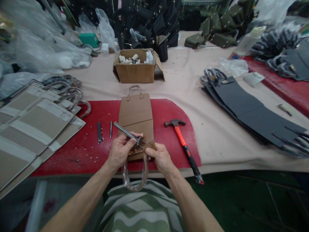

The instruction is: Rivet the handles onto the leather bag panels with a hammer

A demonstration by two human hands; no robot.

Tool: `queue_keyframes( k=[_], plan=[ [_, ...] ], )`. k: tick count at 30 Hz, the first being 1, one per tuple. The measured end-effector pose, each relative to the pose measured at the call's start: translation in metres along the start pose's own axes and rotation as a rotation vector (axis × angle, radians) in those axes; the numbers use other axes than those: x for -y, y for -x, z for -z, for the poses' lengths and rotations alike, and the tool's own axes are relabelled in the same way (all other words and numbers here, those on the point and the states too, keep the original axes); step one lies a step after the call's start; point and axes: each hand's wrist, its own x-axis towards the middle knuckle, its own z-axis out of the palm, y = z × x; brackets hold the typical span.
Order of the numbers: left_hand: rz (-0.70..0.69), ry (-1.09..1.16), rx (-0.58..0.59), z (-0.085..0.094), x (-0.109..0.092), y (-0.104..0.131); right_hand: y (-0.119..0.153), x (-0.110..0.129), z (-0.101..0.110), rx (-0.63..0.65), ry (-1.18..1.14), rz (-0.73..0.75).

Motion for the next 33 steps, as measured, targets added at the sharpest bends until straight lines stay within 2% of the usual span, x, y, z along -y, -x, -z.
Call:
queue_keyframes(
  k=[17, 24, 29, 33],
  plan=[
    [-0.03, -0.109, -0.012, -0.004, 0.0, -0.005, -0.004, -0.003, 0.0, -0.029, 0.026, -0.015],
    [-0.007, -0.218, -0.017, -0.006, -0.003, -0.006, 0.003, 0.001, 0.009, 0.169, 0.093, -0.013],
    [0.017, -0.258, -0.016, -0.006, -0.008, -0.008, 0.005, -0.002, 0.006, 0.121, 0.055, -0.003],
    [0.016, -0.241, -0.015, -0.008, -0.011, -0.008, 0.004, 0.001, 0.001, 0.094, -0.006, -0.05]
  ],
)
